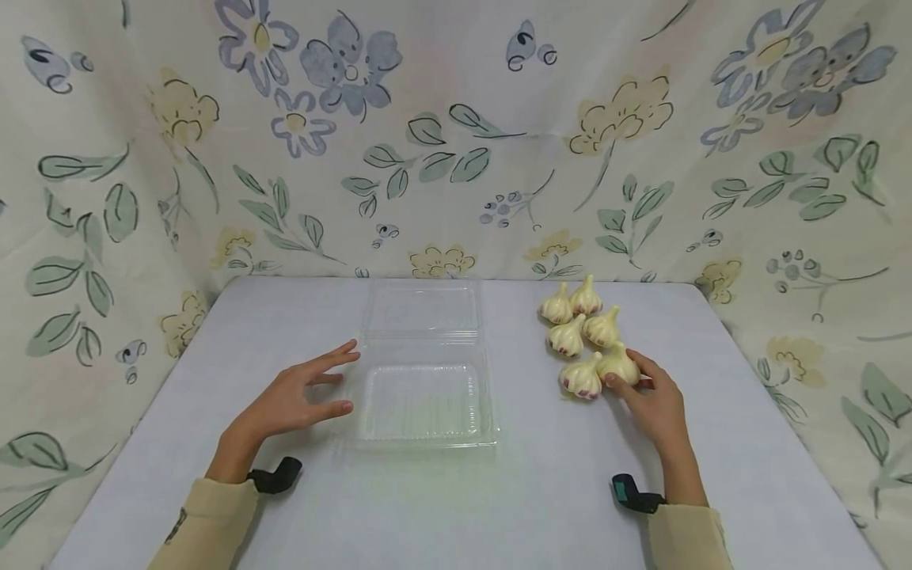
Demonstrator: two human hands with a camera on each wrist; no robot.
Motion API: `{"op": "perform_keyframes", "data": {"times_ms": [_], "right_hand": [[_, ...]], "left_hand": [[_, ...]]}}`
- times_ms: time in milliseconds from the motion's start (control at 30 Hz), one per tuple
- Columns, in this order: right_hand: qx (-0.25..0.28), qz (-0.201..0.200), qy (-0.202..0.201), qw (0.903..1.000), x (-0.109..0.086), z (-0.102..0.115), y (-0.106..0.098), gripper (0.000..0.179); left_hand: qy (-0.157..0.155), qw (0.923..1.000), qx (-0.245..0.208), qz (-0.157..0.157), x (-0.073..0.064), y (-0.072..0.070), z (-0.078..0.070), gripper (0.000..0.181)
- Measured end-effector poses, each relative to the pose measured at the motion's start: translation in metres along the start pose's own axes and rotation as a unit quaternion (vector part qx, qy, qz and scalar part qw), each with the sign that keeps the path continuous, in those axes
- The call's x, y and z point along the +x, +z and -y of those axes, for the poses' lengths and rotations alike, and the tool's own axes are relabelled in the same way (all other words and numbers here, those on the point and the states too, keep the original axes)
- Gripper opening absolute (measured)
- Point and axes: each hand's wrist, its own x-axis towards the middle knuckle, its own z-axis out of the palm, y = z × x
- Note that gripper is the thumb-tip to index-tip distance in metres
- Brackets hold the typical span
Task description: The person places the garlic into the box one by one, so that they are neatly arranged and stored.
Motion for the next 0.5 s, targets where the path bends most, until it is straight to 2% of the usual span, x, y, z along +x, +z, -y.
{"op": "perform_keyframes", "data": {"times_ms": [500], "right_hand": [[0.009, -0.044, -0.011, 0.9989, 0.0031, 0.003, -0.01, 0.073]], "left_hand": [[-0.002, 1.0, 0.001, 0.0, -0.0006, -0.0005, 0.0001, 0.078]]}}
